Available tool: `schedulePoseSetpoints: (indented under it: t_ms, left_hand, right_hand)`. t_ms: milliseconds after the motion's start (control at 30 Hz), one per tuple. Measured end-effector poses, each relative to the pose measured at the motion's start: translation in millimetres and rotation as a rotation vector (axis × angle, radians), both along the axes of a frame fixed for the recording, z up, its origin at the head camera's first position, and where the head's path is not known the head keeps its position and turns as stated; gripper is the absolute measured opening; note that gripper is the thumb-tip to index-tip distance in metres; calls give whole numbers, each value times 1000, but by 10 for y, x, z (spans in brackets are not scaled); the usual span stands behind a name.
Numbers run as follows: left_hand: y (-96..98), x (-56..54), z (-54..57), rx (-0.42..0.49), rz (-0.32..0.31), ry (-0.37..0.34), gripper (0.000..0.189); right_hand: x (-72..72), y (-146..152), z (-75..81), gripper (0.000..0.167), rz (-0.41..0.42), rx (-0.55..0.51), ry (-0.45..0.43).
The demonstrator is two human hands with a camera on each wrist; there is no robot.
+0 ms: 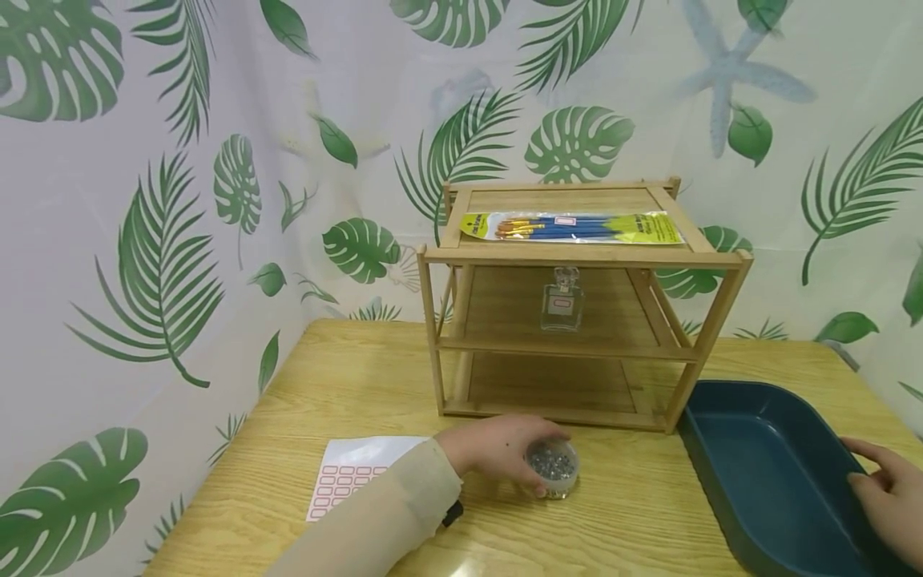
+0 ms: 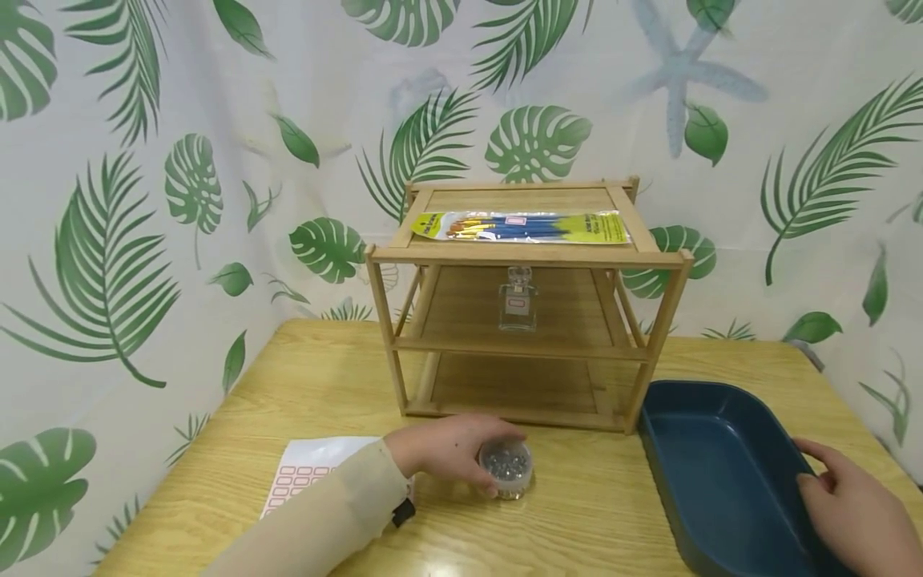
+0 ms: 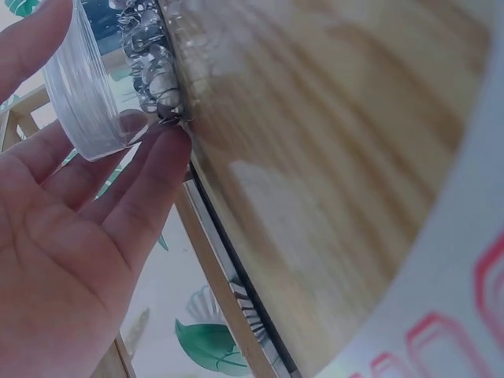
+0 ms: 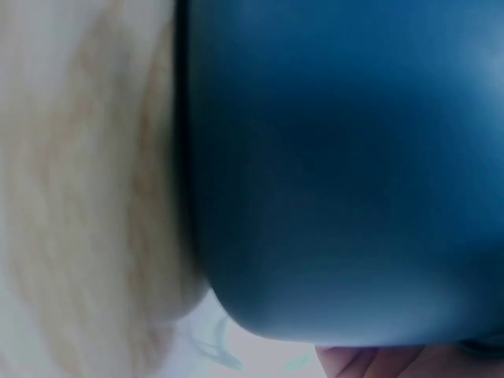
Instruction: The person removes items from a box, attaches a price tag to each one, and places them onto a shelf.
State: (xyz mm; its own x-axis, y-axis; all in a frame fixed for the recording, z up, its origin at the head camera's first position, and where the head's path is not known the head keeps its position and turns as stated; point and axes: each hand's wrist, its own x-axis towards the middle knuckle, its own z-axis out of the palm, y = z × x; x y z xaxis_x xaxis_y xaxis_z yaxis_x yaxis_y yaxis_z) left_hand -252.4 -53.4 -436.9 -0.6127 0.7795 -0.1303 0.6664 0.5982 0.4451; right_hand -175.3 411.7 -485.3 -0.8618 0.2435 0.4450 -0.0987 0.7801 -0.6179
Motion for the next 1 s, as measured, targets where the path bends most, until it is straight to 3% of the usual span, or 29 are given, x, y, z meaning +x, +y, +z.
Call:
schedulePoseSetpoints:
  t_ms: [100, 267, 733, 833, 1000]
  left_hand:
    - [-14, -5, -6, 1, -2, -10, 82]
    - [-25, 1, 9, 6, 7, -37, 83]
    - [-57, 46, 81, 33, -3, 35, 84]
    - [-87, 69, 116, 38, -3, 36, 84]
    - [-171, 118, 184, 46, 15, 45, 82]
  right_hand:
    - [-8, -11, 24, 70, 1, 4, -11]
    - [-24, -45, 78, 36, -22, 34, -74]
    - [-23, -42, 148, 34, -62, 61, -83]
    - [-17, -51, 169, 34, -52, 68, -46]
    - [13, -168, 274, 32, -26, 103, 93]
